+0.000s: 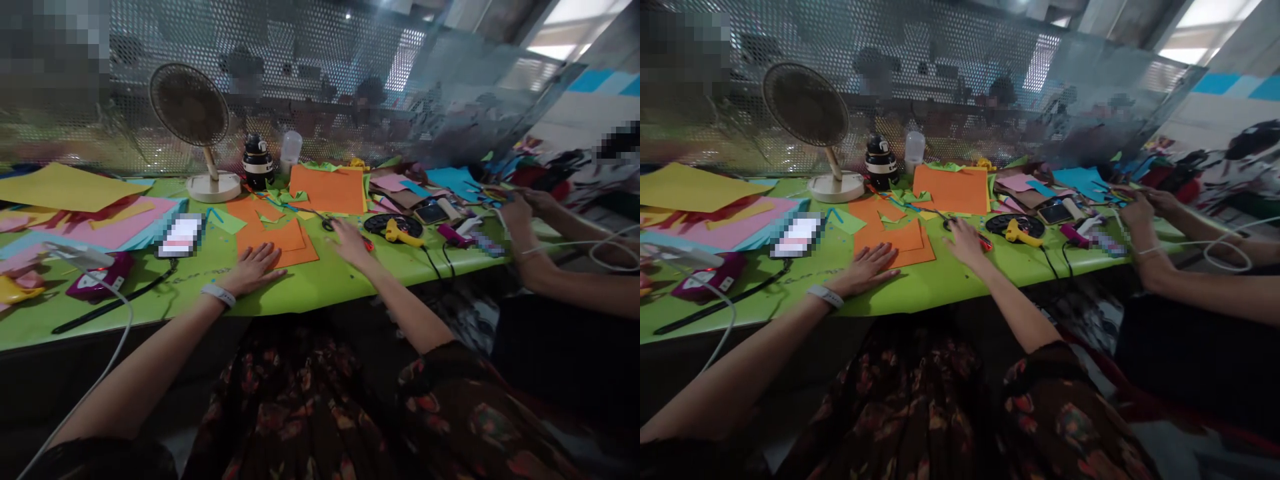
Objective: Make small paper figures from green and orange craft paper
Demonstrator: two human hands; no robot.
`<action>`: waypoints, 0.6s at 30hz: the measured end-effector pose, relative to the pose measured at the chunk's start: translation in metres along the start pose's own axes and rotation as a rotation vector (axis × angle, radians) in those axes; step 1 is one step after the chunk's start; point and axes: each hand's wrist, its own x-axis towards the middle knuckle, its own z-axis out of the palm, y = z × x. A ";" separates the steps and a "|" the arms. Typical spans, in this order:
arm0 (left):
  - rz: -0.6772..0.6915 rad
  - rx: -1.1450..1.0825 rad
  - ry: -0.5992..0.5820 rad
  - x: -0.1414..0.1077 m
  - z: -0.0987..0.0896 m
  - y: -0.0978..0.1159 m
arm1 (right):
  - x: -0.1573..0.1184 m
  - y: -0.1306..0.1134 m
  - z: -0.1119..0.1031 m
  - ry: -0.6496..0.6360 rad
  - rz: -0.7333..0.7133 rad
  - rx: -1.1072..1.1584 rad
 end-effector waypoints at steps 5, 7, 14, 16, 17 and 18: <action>0.011 -0.006 0.024 -0.002 -0.001 0.002 | -0.011 0.059 -0.004 0.071 0.203 -0.095; 0.014 -0.011 0.031 -0.002 -0.001 0.002 | -0.011 0.066 0.000 0.094 0.196 -0.082; 0.046 0.015 0.114 -0.002 0.002 -0.001 | -0.010 0.078 0.006 0.263 0.178 0.012; 0.044 0.009 0.094 -0.001 0.002 -0.001 | -0.011 0.078 0.006 0.314 0.169 0.046; 0.038 0.002 0.074 -0.001 0.002 0.000 | -0.010 0.077 0.007 0.325 0.148 0.063; 0.032 -0.003 0.056 -0.001 0.001 0.000 | -0.008 0.074 0.008 0.324 0.116 0.080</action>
